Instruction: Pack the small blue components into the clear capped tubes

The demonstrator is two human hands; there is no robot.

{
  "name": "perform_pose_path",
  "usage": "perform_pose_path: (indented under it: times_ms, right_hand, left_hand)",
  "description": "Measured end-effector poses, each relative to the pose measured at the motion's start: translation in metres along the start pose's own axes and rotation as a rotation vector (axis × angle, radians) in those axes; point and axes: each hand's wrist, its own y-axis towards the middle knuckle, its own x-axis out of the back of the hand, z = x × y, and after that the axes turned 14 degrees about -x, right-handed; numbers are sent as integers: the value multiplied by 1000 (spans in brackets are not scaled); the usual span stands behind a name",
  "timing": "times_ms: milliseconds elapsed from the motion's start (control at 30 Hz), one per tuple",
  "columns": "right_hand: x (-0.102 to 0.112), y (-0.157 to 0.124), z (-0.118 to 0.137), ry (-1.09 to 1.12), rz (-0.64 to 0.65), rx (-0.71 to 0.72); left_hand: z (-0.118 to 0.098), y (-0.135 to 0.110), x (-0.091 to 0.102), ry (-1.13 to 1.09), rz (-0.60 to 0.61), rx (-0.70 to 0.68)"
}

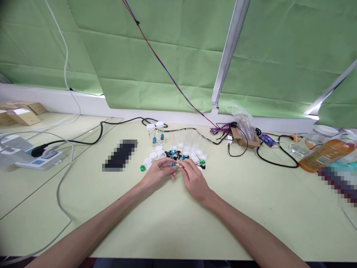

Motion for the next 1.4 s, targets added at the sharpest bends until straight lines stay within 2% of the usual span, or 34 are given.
perform_pose_path:
  times_ms: [300,600,1400]
  right_hand:
    - [0,0,-2,-9,-30,24]
    - [-3,1,-5,92,-108,218]
    - [-4,0,-9,98,-44,214]
  left_hand:
    - [7,2,4,-20,-9,34]
    - [9,2,5,-26,-15,57]
    - [7,2,4,-1,-26,53]
